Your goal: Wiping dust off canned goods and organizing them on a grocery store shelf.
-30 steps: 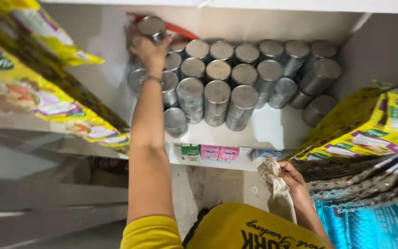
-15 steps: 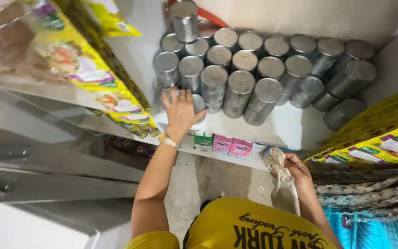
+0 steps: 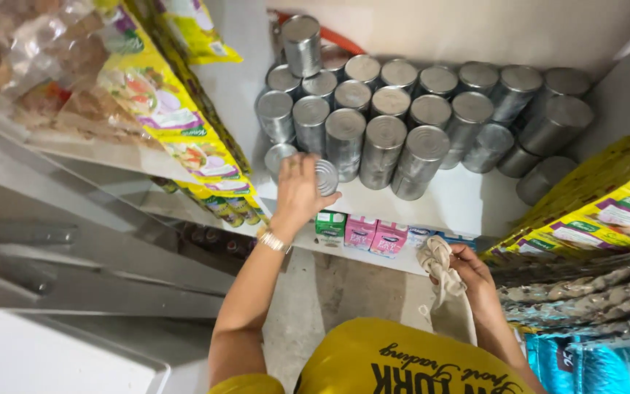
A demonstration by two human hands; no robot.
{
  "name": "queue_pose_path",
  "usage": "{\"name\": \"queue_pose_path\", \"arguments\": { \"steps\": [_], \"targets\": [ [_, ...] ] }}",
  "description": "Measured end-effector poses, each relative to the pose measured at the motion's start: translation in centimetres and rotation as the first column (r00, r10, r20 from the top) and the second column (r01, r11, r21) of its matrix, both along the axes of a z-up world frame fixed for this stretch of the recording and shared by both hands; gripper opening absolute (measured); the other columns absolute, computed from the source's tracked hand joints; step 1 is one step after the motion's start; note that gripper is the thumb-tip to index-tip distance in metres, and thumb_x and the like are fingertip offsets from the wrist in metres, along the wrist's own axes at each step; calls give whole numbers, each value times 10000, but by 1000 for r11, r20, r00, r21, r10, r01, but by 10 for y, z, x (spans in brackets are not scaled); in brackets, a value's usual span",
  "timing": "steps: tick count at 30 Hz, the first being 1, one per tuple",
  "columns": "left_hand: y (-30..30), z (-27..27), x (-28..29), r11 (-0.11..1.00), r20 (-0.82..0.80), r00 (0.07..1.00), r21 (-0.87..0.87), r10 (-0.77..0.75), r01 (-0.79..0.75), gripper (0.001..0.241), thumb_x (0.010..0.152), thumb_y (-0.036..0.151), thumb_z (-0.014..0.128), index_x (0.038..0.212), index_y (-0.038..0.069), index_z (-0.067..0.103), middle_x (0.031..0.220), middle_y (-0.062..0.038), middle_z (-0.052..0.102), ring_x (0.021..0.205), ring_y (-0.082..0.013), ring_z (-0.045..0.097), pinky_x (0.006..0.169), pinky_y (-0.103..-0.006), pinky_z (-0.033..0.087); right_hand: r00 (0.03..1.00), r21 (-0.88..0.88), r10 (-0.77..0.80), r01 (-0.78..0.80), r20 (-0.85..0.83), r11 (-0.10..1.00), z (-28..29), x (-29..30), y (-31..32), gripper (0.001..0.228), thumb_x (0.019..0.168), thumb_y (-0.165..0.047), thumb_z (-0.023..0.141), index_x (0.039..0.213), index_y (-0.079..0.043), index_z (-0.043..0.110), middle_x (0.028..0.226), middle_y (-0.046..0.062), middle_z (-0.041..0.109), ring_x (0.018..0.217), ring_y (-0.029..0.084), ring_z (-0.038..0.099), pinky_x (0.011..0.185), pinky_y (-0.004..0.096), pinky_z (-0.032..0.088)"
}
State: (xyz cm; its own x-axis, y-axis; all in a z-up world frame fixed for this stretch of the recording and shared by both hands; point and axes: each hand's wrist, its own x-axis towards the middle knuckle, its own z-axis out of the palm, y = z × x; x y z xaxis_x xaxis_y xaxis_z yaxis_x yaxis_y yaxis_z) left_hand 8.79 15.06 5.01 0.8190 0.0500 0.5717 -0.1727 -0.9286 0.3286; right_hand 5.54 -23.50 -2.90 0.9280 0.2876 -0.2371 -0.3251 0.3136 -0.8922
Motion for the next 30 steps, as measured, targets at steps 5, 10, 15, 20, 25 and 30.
{"name": "queue_pose_path", "arguments": {
  "steps": [5,10,15,20,25,30],
  "targets": [
    [2,80,9,994,248,967,-103,62,-37,910,667,368,967,1336,-10,478,1253,-267,529,1161,-464,499,1032,-551,426,1000,9,10,-10,20,1000,-4,1,0,216,1001,-147,540,1149,-18,630,932,101,704,743,182,666,671,317,541],
    [45,92,101,984,352,924,-144,146,-101,954,643,336,996,1356,-7,463,1266,-260,524,1179,-460,485,1053,-548,418,999,27,11,-13,45,1000,-9,-2,5,195,1011,-139,542,1137,-19,632,917,98,702,726,177,655,654,305,523],
    [88,70,175,958,295,913,-141,283,-251,1018,532,345,1017,1282,-26,437,1224,-295,551,1204,-476,469,1058,-569,353,999,19,-27,26,35,999,-4,1,0,176,1003,-137,546,1118,-31,626,889,95,693,707,179,658,640,310,526],
    [93,73,181,938,155,933,-182,324,-295,1022,554,349,1017,1309,-20,435,1215,-295,571,1210,-459,488,1087,-564,338,999,13,-47,46,25,999,-2,-2,-2,184,1004,-142,535,1117,-33,631,898,90,698,709,173,657,648,311,533],
    [90,74,180,926,89,941,-230,326,-299,1102,545,384,1001,1373,-29,402,1265,-295,558,1236,-466,486,1081,-532,375,999,-15,-12,12,48,1000,-9,2,-2,182,1025,-144,535,1116,-15,624,901,100,694,718,175,656,659,308,528],
    [38,88,93,968,373,895,-40,245,-249,903,855,433,897,1426,-64,406,1373,-387,463,1228,-546,439,1053,-570,369,998,25,-1,-1,60,1000,-2,3,2,192,1013,-155,533,1128,-27,617,906,106,693,724,180,664,670,304,531]
  ]
}}
